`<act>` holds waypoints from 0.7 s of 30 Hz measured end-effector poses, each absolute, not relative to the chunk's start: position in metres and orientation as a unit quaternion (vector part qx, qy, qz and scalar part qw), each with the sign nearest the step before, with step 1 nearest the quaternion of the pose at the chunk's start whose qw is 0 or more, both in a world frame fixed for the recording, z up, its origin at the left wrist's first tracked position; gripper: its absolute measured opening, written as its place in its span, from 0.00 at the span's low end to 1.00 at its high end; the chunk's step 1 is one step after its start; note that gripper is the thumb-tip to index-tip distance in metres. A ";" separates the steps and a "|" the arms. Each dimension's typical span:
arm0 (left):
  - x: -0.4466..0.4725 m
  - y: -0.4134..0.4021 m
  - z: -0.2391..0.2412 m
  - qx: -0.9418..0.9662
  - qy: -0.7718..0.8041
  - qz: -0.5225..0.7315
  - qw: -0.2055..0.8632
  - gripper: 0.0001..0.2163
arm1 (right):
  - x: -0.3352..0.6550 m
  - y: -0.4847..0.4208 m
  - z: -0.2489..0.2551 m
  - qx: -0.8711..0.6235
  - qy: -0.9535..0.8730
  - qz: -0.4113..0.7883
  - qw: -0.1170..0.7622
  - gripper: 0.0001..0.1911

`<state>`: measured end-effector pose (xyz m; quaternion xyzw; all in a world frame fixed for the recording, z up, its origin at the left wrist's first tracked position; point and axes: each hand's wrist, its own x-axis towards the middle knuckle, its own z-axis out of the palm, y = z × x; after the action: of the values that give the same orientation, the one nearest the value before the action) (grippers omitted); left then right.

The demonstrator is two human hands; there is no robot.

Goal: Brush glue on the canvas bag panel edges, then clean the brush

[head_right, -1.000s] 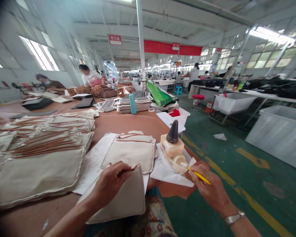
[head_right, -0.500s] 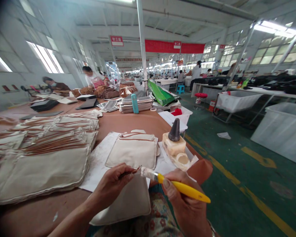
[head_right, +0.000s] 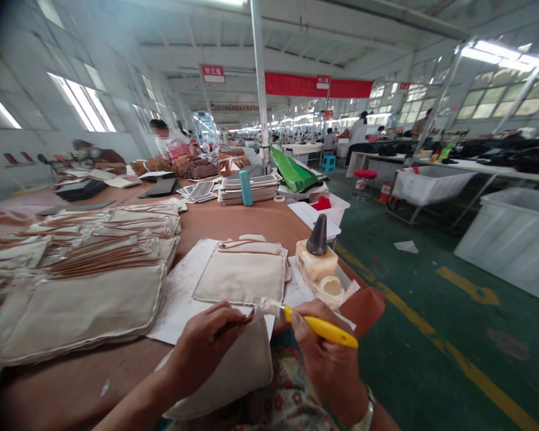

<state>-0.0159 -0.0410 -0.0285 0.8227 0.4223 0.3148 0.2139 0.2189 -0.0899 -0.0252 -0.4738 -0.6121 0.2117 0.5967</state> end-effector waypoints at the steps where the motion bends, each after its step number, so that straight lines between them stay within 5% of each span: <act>1: -0.017 -0.044 -0.030 0.844 0.402 0.311 0.170 0.07 | 0.222 -0.090 -0.025 -0.487 -0.592 0.204 0.609 0.03; 8: -0.022 -0.065 -0.013 0.938 0.222 0.243 -0.104 0.06 | 0.240 -0.091 -0.009 -0.467 -0.466 0.370 0.653 0.06; 15: -0.023 -0.072 0.004 0.944 0.178 0.232 -0.150 0.09 | 0.241 -0.091 0.004 -0.441 -0.499 0.498 0.555 0.09; 21: -0.021 -0.077 0.006 0.950 0.164 0.222 -0.147 0.08 | 0.244 -0.091 0.015 -0.475 -0.470 0.441 0.599 0.09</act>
<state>-0.0213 -0.0766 0.0057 0.9497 0.1643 0.2221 -0.1474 0.2443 -0.0912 0.0150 -0.4747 -0.4698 0.4412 0.5994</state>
